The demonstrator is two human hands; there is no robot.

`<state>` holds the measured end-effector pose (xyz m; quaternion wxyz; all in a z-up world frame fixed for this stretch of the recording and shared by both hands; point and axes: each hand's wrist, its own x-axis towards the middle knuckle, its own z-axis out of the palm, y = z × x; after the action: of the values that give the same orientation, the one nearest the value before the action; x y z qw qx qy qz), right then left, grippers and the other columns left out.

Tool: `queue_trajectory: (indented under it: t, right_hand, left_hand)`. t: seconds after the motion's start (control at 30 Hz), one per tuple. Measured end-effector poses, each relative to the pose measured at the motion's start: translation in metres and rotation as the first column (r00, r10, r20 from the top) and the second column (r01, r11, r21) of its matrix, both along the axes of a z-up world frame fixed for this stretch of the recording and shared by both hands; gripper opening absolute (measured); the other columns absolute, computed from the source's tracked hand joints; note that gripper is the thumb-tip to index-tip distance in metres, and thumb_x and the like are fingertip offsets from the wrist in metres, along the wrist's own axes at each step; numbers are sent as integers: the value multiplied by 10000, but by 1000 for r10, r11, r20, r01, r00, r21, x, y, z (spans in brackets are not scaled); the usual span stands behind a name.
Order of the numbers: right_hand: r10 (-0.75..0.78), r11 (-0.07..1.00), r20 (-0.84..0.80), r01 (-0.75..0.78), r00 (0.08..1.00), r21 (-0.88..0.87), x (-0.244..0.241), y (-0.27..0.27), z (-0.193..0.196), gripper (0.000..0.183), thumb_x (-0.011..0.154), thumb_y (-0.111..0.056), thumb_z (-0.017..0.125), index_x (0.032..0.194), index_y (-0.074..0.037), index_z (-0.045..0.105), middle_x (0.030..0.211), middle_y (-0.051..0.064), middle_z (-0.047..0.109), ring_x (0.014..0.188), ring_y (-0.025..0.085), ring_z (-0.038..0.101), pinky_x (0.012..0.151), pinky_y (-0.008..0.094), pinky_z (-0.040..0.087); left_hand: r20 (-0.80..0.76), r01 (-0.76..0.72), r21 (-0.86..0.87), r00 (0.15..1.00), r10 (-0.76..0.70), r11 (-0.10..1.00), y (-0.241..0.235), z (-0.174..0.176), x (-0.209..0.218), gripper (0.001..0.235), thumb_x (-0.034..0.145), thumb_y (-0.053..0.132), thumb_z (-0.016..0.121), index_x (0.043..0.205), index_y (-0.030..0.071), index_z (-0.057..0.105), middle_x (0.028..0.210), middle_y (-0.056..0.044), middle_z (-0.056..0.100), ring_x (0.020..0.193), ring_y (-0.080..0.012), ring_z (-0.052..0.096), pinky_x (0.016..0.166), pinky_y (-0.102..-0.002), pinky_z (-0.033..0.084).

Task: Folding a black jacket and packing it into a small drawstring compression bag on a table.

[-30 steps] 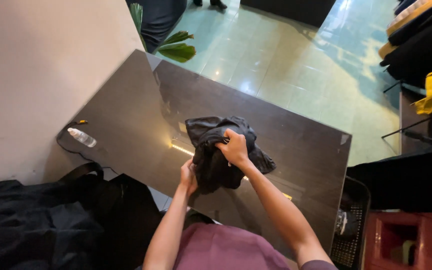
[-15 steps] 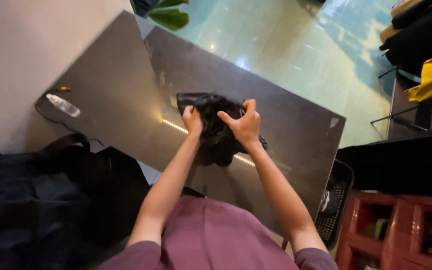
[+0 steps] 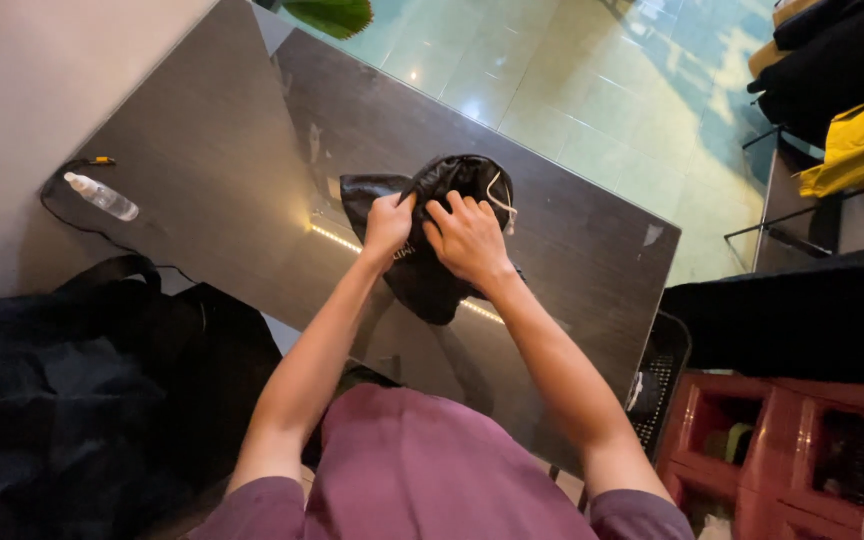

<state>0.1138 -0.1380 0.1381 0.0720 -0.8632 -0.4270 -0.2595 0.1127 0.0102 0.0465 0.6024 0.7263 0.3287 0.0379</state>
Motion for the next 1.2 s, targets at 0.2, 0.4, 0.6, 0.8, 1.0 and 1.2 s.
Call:
queue_trajectory:
  t: [0.2,0.4,0.6,0.8,1.0,1.2]
  right_hand:
    - [-29,989,-219,-3,975,-145,13,15,-8,228,799,-382,595,930,-196,616,789,94,581,678,312,640,595,417,494]
    - [-122,974,-269,64,955,-216,10,40,-12,243,754,-386,646,883,-180,649,829,86,603,713,302,645,621,410,500]
    - [213,954,-250,-145,944,264,8,41,3,165,827,-291,632,902,-144,629,843,85,555,785,297,587,714,378,472]
    - [-176,873,30,142,984,467,3,18,28,502,795,-367,649,1193,-86,530,1228,175,483,1108,359,486,931,461,365]
    - [-122,849,-638,413,761,330,35,16,11,369,801,-514,647,738,-164,549,689,89,562,755,335,618,692,447,477]
    - [208,729,-840,492,502,475,59,35,4,364,860,-361,593,570,-151,522,504,29,542,574,149,539,622,299,443]
  left_hand:
    - [28,55,12,998,-55,998,15,-3,-16,238,749,391,678,740,156,714,729,-73,676,839,-287,658,706,-365,501]
    - [195,-8,-18,981,12,1000,25,64,-45,327,561,111,656,487,124,337,432,7,331,424,-121,454,419,-240,367]
    - [277,-118,-20,954,118,993,36,58,-40,235,565,105,615,534,122,382,509,40,358,523,-116,398,497,-248,308]
    - [302,1,-264,950,82,965,48,67,-49,93,592,28,542,633,85,481,583,10,440,544,-113,476,499,-194,418]
    - [348,104,-384,937,39,917,56,75,-50,165,620,-23,499,766,42,543,632,-77,494,554,-183,598,543,-303,568]
    - [381,122,-56,920,-92,991,70,36,-46,189,620,55,582,799,104,620,637,-47,585,622,-128,590,592,-257,480]
